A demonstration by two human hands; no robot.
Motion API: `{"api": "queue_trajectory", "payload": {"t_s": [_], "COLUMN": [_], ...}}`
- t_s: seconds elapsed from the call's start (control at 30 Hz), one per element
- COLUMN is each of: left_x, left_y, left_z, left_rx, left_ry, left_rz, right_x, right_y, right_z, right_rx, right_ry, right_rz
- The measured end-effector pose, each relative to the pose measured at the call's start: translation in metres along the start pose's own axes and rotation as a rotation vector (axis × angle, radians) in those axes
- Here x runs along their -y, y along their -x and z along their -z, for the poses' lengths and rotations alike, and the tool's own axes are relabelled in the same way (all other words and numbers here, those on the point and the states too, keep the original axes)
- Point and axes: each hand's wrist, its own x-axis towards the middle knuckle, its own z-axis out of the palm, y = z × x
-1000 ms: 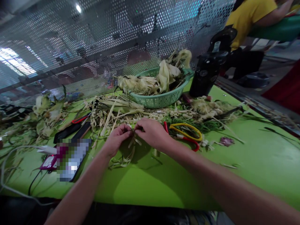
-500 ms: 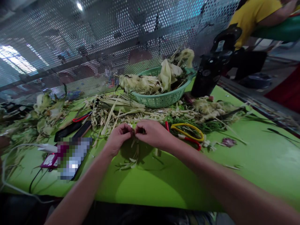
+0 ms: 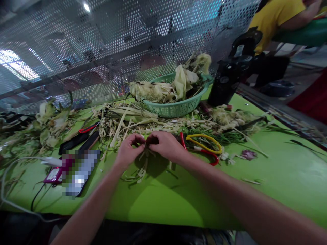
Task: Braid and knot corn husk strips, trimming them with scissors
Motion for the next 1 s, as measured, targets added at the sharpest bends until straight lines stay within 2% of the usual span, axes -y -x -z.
{"api": "queue_trajectory", "payload": {"t_s": [0.23,0.37,0.57,1.0], "left_x": [-0.0045,-0.0051,-0.0024,0.0009], "left_y": [0.0059,0.008,0.009,0.0083], "left_z": [-0.0027,-0.0038,-0.0053,-0.0067], "left_rx": [-0.075,-0.11,-0.127,-0.137], "left_ry": [-0.396,-0.502,-0.555,-0.513], "left_rz": [-0.189,-0.246,-0.222,-0.218], "right_x": [-0.0023,-0.0062,-0.0062,-0.004], "right_y": [-0.0002,-0.0006,-0.0006,-0.0024], "right_z": [-0.0051,-0.0075,-0.0078,-0.0064], "right_rx": [-0.037,-0.033,-0.037,-0.013], "right_ry": [-0.061,-0.114,-0.148,-0.22], "right_rz": [-0.044,-0.06,-0.078,-0.036]}}
